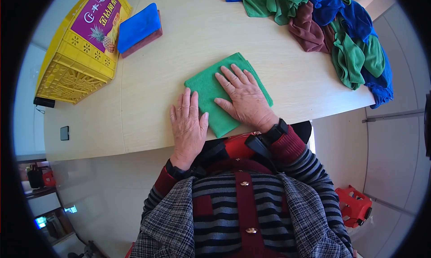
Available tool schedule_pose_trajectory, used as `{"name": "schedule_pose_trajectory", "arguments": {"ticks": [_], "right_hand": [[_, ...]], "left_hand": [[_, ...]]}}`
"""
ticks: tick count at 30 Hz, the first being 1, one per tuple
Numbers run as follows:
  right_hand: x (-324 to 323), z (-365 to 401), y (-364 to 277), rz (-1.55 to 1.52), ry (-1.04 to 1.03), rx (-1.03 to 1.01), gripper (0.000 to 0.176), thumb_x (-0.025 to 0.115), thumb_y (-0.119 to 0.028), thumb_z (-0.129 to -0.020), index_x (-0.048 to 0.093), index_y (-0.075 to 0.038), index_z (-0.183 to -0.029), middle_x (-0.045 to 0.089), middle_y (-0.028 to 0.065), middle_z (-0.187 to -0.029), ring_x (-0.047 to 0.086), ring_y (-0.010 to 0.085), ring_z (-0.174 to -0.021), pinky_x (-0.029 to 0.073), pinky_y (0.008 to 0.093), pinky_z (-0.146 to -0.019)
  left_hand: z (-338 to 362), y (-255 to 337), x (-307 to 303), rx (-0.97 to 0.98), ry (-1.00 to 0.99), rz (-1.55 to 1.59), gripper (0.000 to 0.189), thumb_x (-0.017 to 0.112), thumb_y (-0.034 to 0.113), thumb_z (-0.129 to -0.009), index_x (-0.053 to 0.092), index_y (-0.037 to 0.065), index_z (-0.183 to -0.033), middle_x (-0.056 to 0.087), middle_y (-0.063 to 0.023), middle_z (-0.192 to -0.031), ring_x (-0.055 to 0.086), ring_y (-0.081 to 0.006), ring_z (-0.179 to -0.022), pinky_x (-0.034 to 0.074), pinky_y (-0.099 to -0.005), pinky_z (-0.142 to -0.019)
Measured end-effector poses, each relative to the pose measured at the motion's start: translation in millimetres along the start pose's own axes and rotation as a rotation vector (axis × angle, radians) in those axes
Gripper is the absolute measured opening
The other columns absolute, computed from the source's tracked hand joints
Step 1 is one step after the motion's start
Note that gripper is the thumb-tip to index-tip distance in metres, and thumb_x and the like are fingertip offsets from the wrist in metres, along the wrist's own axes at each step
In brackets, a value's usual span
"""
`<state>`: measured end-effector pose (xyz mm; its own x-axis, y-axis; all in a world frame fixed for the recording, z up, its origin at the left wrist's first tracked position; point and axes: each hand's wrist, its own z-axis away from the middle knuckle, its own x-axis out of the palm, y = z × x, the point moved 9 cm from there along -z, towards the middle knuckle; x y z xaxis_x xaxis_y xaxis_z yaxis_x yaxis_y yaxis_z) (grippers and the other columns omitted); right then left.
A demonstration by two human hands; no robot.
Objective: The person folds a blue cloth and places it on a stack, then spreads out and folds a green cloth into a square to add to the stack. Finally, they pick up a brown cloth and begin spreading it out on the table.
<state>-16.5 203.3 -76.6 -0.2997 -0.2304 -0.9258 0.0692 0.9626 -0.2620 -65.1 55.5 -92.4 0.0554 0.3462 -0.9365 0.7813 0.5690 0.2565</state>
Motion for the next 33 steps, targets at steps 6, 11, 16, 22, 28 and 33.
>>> {"name": "schedule_pose_trajectory", "arguments": {"ticks": [6,11,16,22,28,33], "right_hand": [[-8,-2,24,0.092,0.030,0.148,0.070,0.052,-0.054,-0.100,0.045,-0.009,-0.153,0.039,0.0145,-0.161,0.031,0.0365,-0.151,0.023,0.0526,-0.123],[-15,4,32,0.162,0.066,0.300,0.071,0.051,-0.055,-0.100,0.045,-0.009,-0.153,0.039,0.0159,-0.161,0.030,0.0392,-0.150,0.023,0.0572,-0.121],[-15,14,28,0.193,0.079,0.345,0.070,0.051,-0.055,-0.100,0.045,-0.009,-0.153,0.039,0.0162,-0.160,0.031,0.0402,-0.150,0.024,0.0593,-0.120],[-22,33,32,0.142,0.072,0.341,0.070,0.052,-0.054,-0.100,0.045,-0.008,-0.153,0.040,0.0165,-0.160,0.032,0.0405,-0.149,0.028,0.0565,-0.117],[-27,37,39,0.107,0.103,0.297,0.069,0.052,-0.053,-0.100,0.045,-0.008,-0.153,0.041,0.0175,-0.159,0.034,0.0411,-0.148,0.030,0.0545,-0.117],[-32,60,74,0.139,0.098,0.403,0.066,0.054,-0.049,-0.100,0.046,-0.008,-0.152,0.042,0.0179,-0.158,0.035,0.0406,-0.147,0.029,0.0543,-0.118]], "left_hand": [[-5,1,5,-0.013,-0.001,-0.006,0.063,0.057,0.032,-0.101,0.039,0.002,-0.153,0.033,-0.0177,-0.162,0.032,-0.0356,-0.149,0.024,-0.0604,-0.120],[-15,16,-8,0.083,0.077,0.102,0.065,0.057,0.035,-0.101,0.039,0.002,-0.154,0.035,-0.0189,-0.160,0.033,-0.0355,-0.149,0.024,-0.0596,-0.120],[-40,42,2,0.194,0.074,0.126,0.069,0.058,0.040,-0.100,0.038,0.002,-0.154,0.036,-0.0186,-0.160,0.032,-0.0355,-0.150,0.024,-0.0600,-0.121],[-40,51,13,0.246,0.006,-0.006,0.073,0.060,0.045,-0.098,0.039,0.002,-0.154,0.035,-0.0178,-0.161,0.031,-0.0354,-0.151,0.023,-0.0605,-0.121],[-41,51,11,0.245,0.003,-0.019,0.076,0.060,0.048,-0.098,0.038,0.003,-0.156,0.035,-0.0172,-0.162,0.029,-0.0350,-0.152,0.021,-0.0604,-0.121],[-39,49,11,0.241,0.005,0.006,0.077,0.059,0.049,-0.098,0.037,0.004,-0.156,0.034,-0.0171,-0.163,0.029,-0.0350,-0.152,0.020,-0.0603,-0.122]]}}
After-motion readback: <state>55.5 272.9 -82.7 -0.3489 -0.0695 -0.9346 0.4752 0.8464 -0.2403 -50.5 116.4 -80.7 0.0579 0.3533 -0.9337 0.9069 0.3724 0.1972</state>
